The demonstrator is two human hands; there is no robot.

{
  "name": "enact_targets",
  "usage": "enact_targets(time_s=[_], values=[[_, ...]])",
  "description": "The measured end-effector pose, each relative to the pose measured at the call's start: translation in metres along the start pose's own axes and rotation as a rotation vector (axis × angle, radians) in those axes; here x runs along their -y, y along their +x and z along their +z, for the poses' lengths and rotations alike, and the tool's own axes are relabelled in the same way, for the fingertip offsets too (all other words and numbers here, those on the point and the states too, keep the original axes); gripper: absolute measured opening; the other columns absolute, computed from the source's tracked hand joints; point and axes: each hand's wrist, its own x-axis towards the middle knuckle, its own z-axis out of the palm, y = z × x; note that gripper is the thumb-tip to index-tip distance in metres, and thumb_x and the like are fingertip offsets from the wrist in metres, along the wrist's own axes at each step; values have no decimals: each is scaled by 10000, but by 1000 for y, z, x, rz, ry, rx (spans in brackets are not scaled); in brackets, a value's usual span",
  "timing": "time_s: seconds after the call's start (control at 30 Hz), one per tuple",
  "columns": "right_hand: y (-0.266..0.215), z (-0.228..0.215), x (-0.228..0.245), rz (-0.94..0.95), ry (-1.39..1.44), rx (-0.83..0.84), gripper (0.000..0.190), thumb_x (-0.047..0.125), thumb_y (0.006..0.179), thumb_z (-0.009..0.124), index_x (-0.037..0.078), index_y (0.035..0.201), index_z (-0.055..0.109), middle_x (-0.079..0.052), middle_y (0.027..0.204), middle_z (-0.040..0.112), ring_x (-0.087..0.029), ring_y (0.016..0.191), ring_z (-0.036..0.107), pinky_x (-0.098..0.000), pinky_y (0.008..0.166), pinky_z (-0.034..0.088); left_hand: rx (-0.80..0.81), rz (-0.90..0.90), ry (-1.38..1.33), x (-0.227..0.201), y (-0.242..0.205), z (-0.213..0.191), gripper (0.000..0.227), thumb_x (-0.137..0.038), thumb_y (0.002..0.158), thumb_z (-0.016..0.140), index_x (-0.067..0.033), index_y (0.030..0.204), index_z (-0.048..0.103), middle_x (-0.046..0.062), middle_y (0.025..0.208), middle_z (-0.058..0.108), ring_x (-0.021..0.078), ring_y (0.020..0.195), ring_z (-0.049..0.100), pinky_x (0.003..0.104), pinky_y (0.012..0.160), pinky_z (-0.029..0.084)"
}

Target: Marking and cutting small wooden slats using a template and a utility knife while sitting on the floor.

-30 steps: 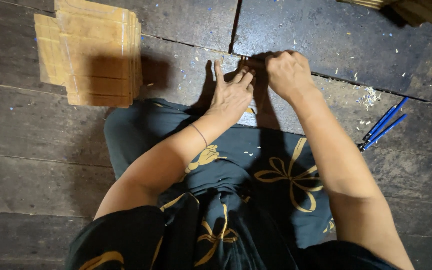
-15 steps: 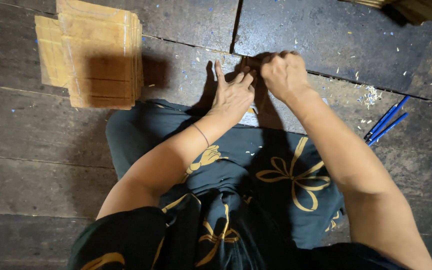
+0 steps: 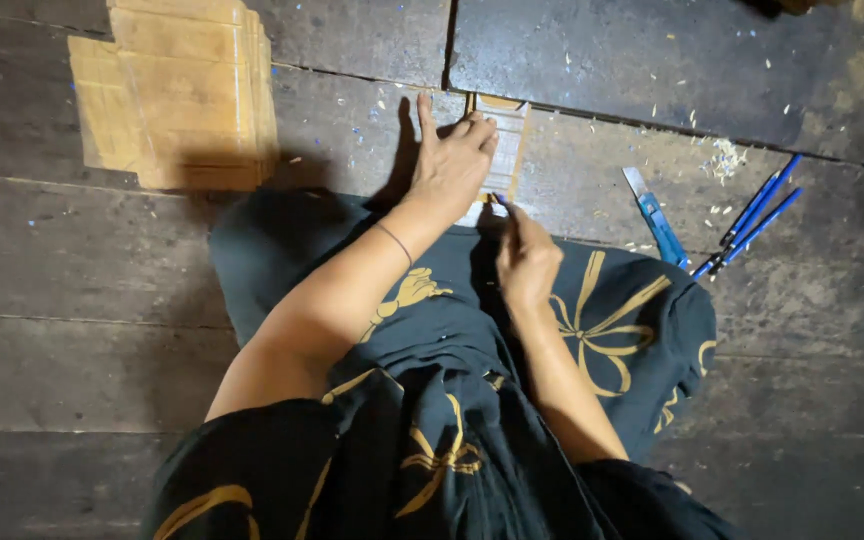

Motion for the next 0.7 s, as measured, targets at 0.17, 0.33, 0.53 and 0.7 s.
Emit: enact_targets(time_s=[0.17, 0.33, 0.53, 0.7], values=[[0, 20, -1, -101, -44, -17, 267, 28, 1050, 549, 54, 1273, 692, -134, 862, 699, -326, 735, 674, -424, 662, 523, -106, -4, -82, 4, -2, 6, 662, 39, 720, 736, -88, 1362, 635, 130, 1468, 506, 261, 1326, 527, 817, 1124, 17], [-4, 27, -3, -117, -74, -40, 295, -26, 1022, 566, 12, 1292, 678, -103, 744, 607, -288, 629, 578, -433, 586, 492, -108, -2, -74, 7, 4, 17, 673, 9, 739, 755, -119, 1386, 624, 108, 1519, 491, 298, 1375, 512, 818, 1112, -5], [-5, 32, -2, -94, -71, -33, 308, -29, 1021, 551, 16, 1300, 673, -109, 746, 642, -287, 635, 606, -425, 570, 504, -123, 5, -34, 7, 7, 26, 692, -177, 755, 814, -143, 1412, 600, 105, 1524, 471, 257, 1399, 474, 826, 1098, -11], [-12, 35, 3, -92, 1, 17, 325, -35, 992, 513, -3, 1291, 637, -150, 753, 607, -364, 648, 592, -480, 577, 481, -120, -13, -13, 8, 10, 34, 682, -214, 779, 801, -151, 1424, 590, 85, 1554, 428, 223, 1427, 432, 838, 1087, -2]])
